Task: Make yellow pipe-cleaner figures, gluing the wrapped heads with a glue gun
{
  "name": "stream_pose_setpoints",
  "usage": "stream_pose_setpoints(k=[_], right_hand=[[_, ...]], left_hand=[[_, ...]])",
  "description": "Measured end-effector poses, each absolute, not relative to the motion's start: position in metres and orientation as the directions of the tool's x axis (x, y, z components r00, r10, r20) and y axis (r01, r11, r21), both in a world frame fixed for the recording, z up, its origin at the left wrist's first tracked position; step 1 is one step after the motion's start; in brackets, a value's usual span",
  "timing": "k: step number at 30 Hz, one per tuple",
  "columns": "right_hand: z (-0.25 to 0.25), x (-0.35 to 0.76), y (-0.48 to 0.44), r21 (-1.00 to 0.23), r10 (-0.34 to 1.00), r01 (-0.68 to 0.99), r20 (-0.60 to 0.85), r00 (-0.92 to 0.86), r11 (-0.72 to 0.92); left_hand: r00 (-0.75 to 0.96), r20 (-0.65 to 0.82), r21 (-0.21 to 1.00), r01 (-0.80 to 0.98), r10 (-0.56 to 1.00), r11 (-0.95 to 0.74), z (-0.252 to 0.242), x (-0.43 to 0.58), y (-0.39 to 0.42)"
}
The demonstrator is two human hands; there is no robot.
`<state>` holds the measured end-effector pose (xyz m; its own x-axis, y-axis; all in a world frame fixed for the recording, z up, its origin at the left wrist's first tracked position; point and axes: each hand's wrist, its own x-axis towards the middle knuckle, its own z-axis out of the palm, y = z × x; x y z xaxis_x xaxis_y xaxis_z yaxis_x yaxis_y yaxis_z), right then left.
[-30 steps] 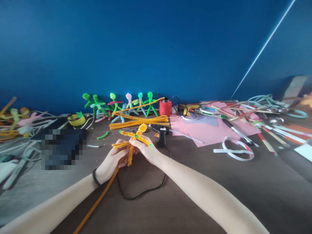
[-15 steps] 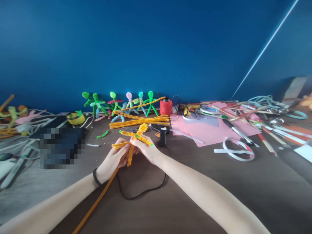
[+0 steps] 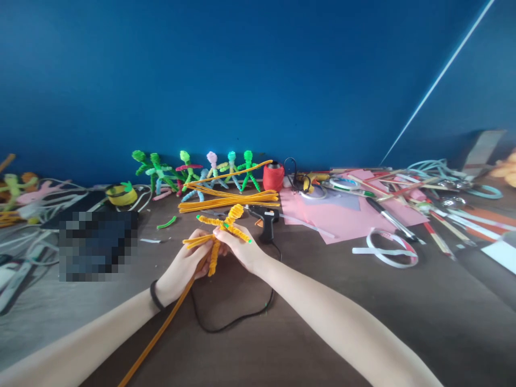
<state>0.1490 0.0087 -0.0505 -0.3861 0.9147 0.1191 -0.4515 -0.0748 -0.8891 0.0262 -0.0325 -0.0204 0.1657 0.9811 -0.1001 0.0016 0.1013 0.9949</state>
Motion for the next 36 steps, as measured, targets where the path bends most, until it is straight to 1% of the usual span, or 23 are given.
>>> stream_pose_setpoints(k=[8,13,21,27,29,32,36], right_hand=[[-0.05,0.149,0.008,-0.883,0.916,-0.451,0.069,-0.394,-0.128],[-0.046,0.15,0.006,-0.874,0.912,-0.457,0.041,-0.408,-0.166],[-0.047,0.152,0.004,-0.9,0.908,-0.414,0.056,-0.415,-0.134],[-0.048,0.152,0.006,-0.901,0.909,-0.407,0.036,-0.416,-0.151],[-0.048,0.152,0.006,-0.905,0.907,-0.396,0.029,-0.421,-0.154],[-0.048,0.153,0.006,-0.915,0.903,-0.37,0.012,-0.428,-0.163],[-0.047,0.153,0.006,-0.904,0.9,-0.383,-0.004,-0.436,-0.189]], left_hand=[[0.176,-0.061,0.998,0.016,0.983,0.059,-0.026,0.023,-0.034],[0.128,0.012,0.993,0.114,0.992,-0.027,-0.032,0.019,-0.033],[0.113,0.063,0.981,0.174,0.992,-0.082,-0.035,0.02,-0.033],[0.111,0.124,0.97,0.198,0.986,-0.144,-0.036,0.02,-0.033],[0.116,0.172,0.955,0.224,0.978,-0.195,-0.036,0.019,-0.032],[0.12,0.269,0.902,0.317,0.956,-0.294,-0.034,0.017,-0.031],[0.165,0.316,0.814,0.46,0.934,-0.356,-0.03,0.013,-0.031]])
